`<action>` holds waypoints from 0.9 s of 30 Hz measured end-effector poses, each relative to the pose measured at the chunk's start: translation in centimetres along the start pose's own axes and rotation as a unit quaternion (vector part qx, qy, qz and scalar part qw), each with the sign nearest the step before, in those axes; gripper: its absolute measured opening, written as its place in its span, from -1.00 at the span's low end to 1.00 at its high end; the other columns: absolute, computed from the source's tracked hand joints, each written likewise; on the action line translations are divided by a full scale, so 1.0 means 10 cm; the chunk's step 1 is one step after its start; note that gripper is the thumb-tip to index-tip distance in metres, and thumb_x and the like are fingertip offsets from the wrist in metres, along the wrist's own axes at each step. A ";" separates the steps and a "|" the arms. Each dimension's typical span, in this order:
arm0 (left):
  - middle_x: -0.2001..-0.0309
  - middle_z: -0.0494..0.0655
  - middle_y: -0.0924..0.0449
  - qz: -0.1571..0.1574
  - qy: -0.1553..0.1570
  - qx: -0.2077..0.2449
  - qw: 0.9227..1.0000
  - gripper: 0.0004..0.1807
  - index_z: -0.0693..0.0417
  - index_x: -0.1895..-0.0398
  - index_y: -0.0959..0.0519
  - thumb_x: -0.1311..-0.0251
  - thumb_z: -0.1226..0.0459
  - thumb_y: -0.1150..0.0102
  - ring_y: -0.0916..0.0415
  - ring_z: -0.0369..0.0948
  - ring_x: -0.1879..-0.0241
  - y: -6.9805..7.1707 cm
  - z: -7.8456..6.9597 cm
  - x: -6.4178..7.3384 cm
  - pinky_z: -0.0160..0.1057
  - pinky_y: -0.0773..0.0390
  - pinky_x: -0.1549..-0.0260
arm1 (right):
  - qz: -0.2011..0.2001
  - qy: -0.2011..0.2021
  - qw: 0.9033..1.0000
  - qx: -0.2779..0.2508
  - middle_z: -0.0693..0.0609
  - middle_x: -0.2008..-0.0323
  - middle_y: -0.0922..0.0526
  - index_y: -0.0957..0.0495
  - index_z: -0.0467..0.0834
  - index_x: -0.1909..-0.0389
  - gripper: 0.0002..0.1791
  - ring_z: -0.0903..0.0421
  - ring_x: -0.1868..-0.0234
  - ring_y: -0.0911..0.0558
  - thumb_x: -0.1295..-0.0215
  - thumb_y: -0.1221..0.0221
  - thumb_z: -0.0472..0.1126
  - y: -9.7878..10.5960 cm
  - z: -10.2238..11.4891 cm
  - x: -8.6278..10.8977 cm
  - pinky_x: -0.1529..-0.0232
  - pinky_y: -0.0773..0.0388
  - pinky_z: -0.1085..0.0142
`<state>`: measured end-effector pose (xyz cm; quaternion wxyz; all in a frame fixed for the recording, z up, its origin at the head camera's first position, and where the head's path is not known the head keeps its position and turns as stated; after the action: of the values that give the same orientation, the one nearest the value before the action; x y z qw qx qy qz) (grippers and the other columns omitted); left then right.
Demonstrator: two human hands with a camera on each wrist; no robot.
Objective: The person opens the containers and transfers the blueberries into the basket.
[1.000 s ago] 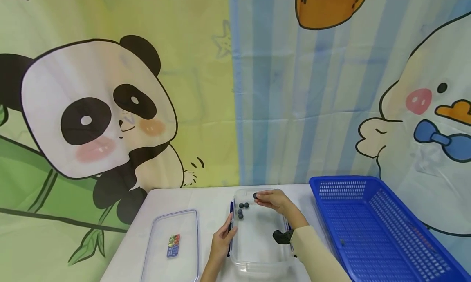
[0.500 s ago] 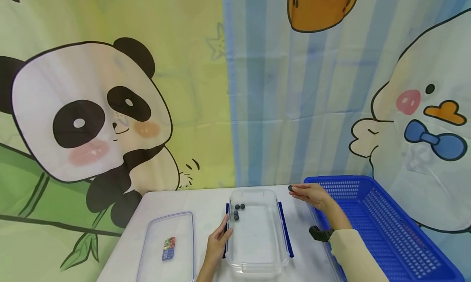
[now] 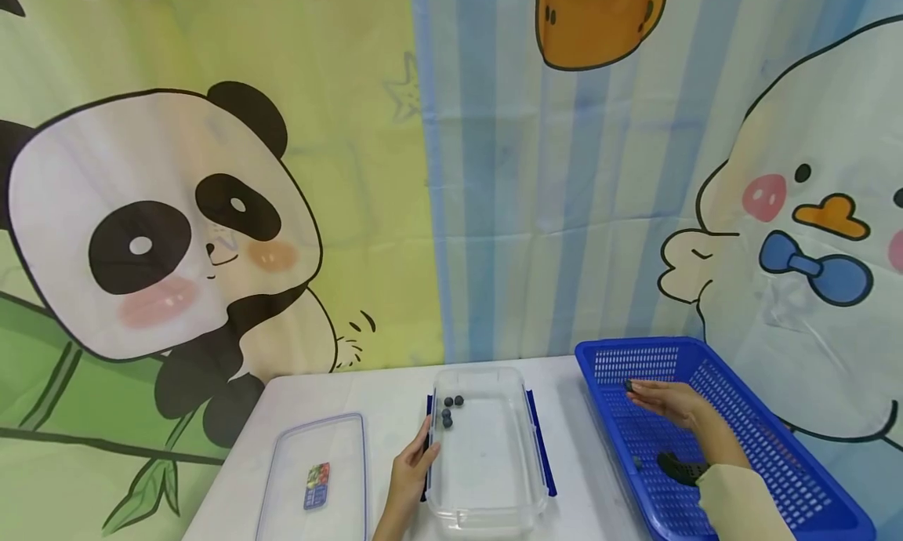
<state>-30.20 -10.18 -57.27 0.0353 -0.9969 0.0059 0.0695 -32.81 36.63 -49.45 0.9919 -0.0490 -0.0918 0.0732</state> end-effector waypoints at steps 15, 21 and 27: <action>-0.30 -0.14 -0.22 -0.004 0.006 -0.012 1.000 -0.42 0.12 -0.28 -0.29 -0.20 0.20 -0.15 -0.08 -0.11 -0.32 0.00 -0.01 0.01 -0.29 -0.12 -0.22 | -0.058 -0.083 0.990 0.102 -0.18 0.36 -0.66 -0.44 -0.60 0.12 -0.73 -0.02 0.28 -0.67 -0.25 -0.08 -0.43 0.07 -0.44 0.01 0.13 -0.61 0.16; -0.31 -0.09 -0.21 0.002 -0.002 -0.006 1.000 -0.45 0.15 -0.28 -0.29 -0.22 0.26 -0.12 -0.06 -0.10 -0.32 0.00 -0.02 0.01 -0.31 -0.11 -0.22 | -0.055 -0.092 0.989 0.103 -0.18 0.36 -0.66 -0.44 -0.60 0.12 -0.73 -0.01 0.29 -0.66 -0.24 -0.08 -0.45 0.07 -0.45 0.01 0.13 -0.62 0.16; -0.32 -0.05 -0.19 0.005 -0.014 -0.008 1.000 -0.45 0.18 -0.29 -0.26 -0.24 0.27 -0.10 -0.04 -0.06 -0.32 -0.01 -0.06 0.03 -0.37 -0.11 -0.20 | -0.053 -0.094 0.989 0.101 -0.19 0.36 -0.66 -0.45 -0.60 0.14 -0.75 -0.01 0.30 -0.67 -0.25 -0.06 -0.46 0.06 -0.45 0.01 0.14 -0.62 0.16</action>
<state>-29.84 -10.12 -56.72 0.0267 -0.9961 0.0097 0.0836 -31.94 36.87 -53.92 0.9812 0.0636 -0.1790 0.0335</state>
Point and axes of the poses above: each hand's wrist, its own x-axis away from the middle knuckle, its own y-axis out of the back of the hand, z = x × y, the point moved 4 cm from there along -x, towards the middle knuckle
